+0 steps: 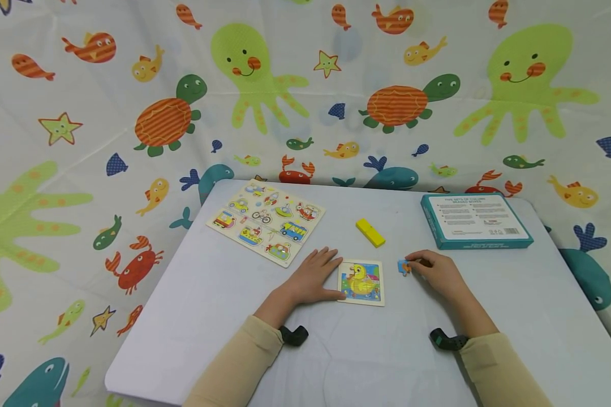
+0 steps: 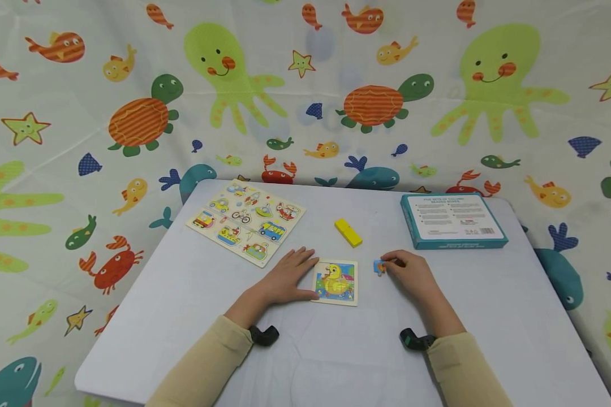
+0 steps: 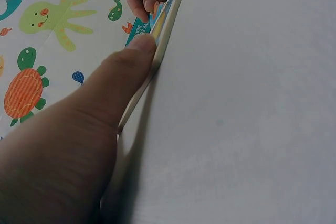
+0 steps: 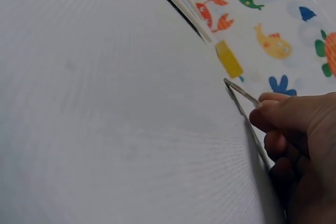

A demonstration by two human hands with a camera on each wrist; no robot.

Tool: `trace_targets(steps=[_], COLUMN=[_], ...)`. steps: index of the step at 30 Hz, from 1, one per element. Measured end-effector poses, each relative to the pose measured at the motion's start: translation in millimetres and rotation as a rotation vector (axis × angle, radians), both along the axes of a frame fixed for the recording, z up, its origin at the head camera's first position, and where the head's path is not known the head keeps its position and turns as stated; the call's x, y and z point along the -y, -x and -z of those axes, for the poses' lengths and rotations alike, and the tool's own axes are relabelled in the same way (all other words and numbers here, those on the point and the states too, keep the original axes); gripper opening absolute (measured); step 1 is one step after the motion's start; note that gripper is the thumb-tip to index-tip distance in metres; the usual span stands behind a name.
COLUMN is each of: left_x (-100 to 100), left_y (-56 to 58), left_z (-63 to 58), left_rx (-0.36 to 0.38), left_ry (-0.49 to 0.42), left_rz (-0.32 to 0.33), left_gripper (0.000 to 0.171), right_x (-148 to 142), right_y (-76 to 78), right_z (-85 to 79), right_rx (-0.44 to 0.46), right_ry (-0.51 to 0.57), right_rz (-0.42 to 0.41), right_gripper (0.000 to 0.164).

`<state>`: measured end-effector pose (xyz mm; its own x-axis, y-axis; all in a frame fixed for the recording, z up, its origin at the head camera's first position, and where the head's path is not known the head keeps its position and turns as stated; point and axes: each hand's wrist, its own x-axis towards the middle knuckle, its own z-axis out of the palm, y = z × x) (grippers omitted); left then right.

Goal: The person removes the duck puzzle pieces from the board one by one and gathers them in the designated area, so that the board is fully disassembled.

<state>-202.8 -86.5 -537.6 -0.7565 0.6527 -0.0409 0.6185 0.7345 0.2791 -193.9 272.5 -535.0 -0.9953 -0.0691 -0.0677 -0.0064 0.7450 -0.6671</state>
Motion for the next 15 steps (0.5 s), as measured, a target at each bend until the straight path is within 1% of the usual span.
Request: trace_targets(steps=[4, 15], left_x=[-0.1, -0.3], left_y=[-0.1, -0.3], left_z=[-0.4, -1.1], left_rx=[0.002, 0.011], left_ry=[0.0, 0.003], left_rz=[-0.001, -0.005], left_gripper=[0.097, 0.098], right_x=[0.0, 2.0], right_y=[0.1, -4.0], right_z=[0.7, -0.5], right_rx=[-0.007, -0.072], right_ry=[-0.012, -0.029], right_rz=[-0.012, -0.019], right_gripper=[0.024, 0.021])
